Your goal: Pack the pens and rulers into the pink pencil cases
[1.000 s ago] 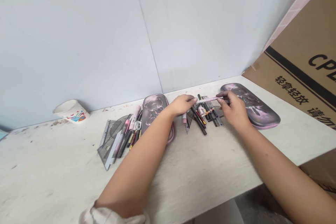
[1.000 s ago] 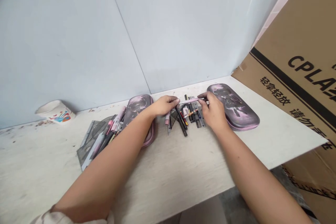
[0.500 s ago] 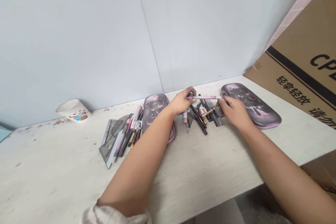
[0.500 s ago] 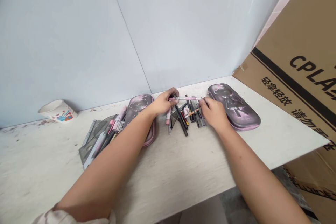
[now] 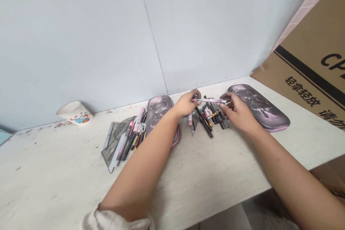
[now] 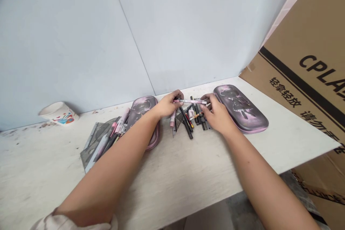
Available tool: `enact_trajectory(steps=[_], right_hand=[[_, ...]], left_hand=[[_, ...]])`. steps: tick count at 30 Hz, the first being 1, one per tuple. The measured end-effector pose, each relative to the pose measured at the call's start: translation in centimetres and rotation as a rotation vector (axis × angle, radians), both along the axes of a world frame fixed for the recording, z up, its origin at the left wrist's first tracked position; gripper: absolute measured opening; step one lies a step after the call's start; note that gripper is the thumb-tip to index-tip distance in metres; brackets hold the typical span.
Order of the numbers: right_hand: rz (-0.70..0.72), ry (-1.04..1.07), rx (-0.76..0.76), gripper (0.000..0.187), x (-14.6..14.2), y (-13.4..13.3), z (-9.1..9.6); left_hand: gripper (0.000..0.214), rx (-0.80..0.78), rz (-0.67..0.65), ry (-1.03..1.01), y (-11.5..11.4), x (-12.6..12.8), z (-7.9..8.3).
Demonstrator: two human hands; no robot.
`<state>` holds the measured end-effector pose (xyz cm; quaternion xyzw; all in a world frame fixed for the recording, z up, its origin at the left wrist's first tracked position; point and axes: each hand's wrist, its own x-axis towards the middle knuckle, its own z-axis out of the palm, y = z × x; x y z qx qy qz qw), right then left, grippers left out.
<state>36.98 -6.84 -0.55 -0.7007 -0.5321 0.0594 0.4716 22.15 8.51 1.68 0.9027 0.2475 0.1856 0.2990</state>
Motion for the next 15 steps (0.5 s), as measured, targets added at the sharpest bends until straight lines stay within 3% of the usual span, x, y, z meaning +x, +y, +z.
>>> enact_trajectory(steps=[2, 7, 9, 11, 15], right_hand=[[-0.020, -0.045, -0.026, 0.028, 0.3, 0.0, 0.0], [-0.185, -0.339, -0.159, 0.050, -1.3, 0.4, -0.4], [-0.143, -0.513, -0.235, 0.051, -3.2, 0.8, -0.7], [-0.015, -0.631, -0.250, 0.050, -5.0, 1.1, -0.9], [-0.008, -0.616, -0.249, 0.052, -5.6, 0.8, -0.3]], left_hand=[[0.014, 0.031, -0.006, 0.003, 0.0, 0.0, 0.0], [0.026, 0.040, -0.032, 0.039, -0.4, 0.1, 0.4], [0.040, 0.066, 0.000, 0.130, -0.9, 0.5, 0.5], [0.047, 0.150, 0.032, 0.230, -1.3, 1.1, 0.5], [0.051, 0.274, 0.069, 0.277, -1.8, 1.8, 0.5]])
